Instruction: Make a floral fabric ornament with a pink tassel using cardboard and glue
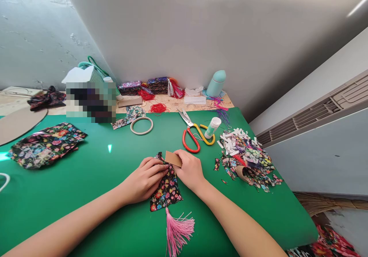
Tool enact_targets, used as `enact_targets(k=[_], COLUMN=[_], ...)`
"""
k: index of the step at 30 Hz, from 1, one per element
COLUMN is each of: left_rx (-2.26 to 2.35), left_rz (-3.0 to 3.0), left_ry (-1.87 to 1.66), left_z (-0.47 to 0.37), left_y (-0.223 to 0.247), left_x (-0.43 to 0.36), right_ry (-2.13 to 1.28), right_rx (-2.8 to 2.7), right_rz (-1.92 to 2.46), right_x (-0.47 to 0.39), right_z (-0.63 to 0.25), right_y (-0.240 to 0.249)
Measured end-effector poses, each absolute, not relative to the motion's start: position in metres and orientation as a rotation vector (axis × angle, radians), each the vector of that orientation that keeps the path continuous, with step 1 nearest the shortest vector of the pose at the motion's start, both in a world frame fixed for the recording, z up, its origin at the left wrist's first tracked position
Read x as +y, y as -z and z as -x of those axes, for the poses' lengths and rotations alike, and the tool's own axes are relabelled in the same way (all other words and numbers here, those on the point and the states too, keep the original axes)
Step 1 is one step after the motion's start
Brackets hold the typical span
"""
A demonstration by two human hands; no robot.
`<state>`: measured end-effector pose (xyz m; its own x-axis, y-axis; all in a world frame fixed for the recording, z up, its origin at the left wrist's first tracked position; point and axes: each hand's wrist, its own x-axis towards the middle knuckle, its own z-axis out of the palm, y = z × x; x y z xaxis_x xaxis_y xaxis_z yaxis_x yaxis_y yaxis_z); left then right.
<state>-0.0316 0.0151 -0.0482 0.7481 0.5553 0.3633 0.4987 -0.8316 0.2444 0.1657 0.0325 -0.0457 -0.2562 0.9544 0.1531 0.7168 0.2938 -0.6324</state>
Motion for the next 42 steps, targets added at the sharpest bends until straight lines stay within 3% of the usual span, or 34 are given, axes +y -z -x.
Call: enact_targets(k=[42], left_rx=[0.924], left_rz=[-2.814], left_ry=[-0.608], left_z=[0.0299], left_y=[0.0448], left_x=[0.0136], right_ry=[-0.501], right_rx=[-2.147], right_rz=[1.519], right_x=[0.0334], right_z=[-0.1653], right_y=[0.0488])
